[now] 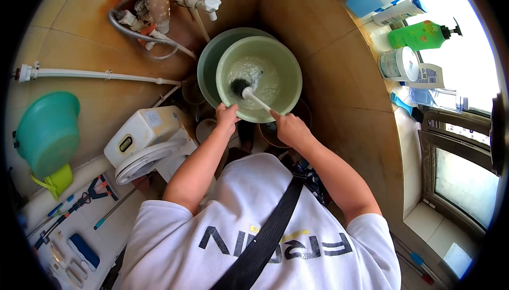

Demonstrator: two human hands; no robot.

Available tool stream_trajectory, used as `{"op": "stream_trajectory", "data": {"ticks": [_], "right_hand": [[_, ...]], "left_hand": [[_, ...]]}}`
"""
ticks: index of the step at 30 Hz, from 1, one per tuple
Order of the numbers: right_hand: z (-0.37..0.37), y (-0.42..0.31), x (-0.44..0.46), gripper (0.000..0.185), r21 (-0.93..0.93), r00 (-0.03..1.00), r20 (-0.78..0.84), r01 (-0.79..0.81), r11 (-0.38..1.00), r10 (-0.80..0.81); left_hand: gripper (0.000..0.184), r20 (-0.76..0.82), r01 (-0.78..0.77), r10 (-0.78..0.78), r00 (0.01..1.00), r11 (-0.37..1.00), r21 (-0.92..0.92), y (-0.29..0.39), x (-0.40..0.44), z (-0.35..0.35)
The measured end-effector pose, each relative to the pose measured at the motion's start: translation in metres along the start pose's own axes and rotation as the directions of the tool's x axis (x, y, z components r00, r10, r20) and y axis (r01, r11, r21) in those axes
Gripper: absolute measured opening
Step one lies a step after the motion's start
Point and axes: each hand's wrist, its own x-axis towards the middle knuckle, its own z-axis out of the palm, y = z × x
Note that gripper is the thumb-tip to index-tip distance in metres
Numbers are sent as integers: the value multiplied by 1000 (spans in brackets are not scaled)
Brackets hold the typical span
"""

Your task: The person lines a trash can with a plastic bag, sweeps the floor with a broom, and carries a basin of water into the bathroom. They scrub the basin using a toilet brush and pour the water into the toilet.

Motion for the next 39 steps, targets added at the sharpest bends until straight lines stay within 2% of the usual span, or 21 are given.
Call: {"op": "stream_trajectory", "data": {"ticks": [1, 3, 4, 7, 8, 9, 11, 14, 17, 18, 21, 22, 25, 26, 30, 33, 34, 37, 38, 39], "right_hand": [[-3, 0, 20, 48, 8, 999, -40, 10, 1000, -10], [11, 31, 47, 47, 32, 984, -132, -118, 992, 121], [-6, 31, 36, 47, 60, 985, -46, -165, 984, 168], [-8, 7, -8, 47, -87, 987, 118, -97, 992, 107], [-8, -7, -8, 48, -21, 985, 165, -47, 999, 50], [-2, -17, 1, 43, 3, 995, 98, 9, 1000, -9], [-3, -12, 30, 34, 2, 999, -13, -41, 999, 41], [-15, 13, 18, 28, -29, 989, 6, -149, 988, 149], [-9, -12, -22, 28, -127, 983, 179, -12, 992, 35], [1, -16, -17, 30, -61, 987, 148, 74, 995, -65], [2, -10, 16, 32, -40, 1000, -9, -15, 999, 14], [-7, -3, 11, 35, -20, 999, 6, -44, 999, 45], [8, -6, -43, 37, -168, 989, 93, 127, 978, -112], [19, -14, -49, 39, -156, 970, 135, 221, 963, -201], [26, -20, -42, 40, -68, 974, 41, 225, 972, -222], [50, -30, -95, 38, -172, 900, 132, 434, 884, -416], [54, -41, -105, 37, -140, 857, 179, 508, 850, -482], [69, -63, -92, 38, -130, 892, 163, 443, 887, -422], [76, -62, -91, 37, -139, 891, 163, 446, 884, -424], [87, -68, -103, 37, -163, 852, 206, 514, 842, -481]], "left_hand": [[24, -6, 19, -19, 1000, 1000, 5, 3, -6, 4], [25, -11, 28, -28, 1000, 1000, 2, 4, -12, 0], [25, -2, 19, -19, 1000, 1000, -2, 3, -11, -4], [25, 14, 16, -16, 1000, 1000, -21, -3, -4, -9], [26, 19, 24, -24, 1000, 1000, -17, -8, -4, -12], [26, 3, 34, -34, 999, 999, -22, -10, -6, -12], [26, -26, 52, -53, 998, 998, -29, -12, -15, -10], [28, 14, 25, -24, 1000, 996, -81, -10, -20, -21], [28, 13, -11, 12, 1000, 996, -83, -28, -20, -31], [29, 1, -4, 4, 1000, 996, -89, -30, -26, -31], [30, -47, -15, 10, 999, 993, -113, -32, -51, -31], [30, -71, -33, 24, 997, 992, -126, -34, -60, -33], [30, -123, -104, 79, 989, 972, -211, -50, -78, -37], [29, -141, -126, 93, 986, 962, -243, -62, -89, -40], [33, -262, -137, 59, 963, 946, -292, -92, -143, -53], [33, -358, -175, 33, 933, 912, -371, -121, -179, -65], [32, -385, -182, 16, 923, 898, -400, -136, -192, -71], [32, -468, -255, 18, 884, 856, -449, -158, -218, -98], [32, -487, -272, 24, 873, 854, -445, -168, -229, -107], [32, -502, -285, 30, 865, 851, -441, -175, -238, -116]]}}
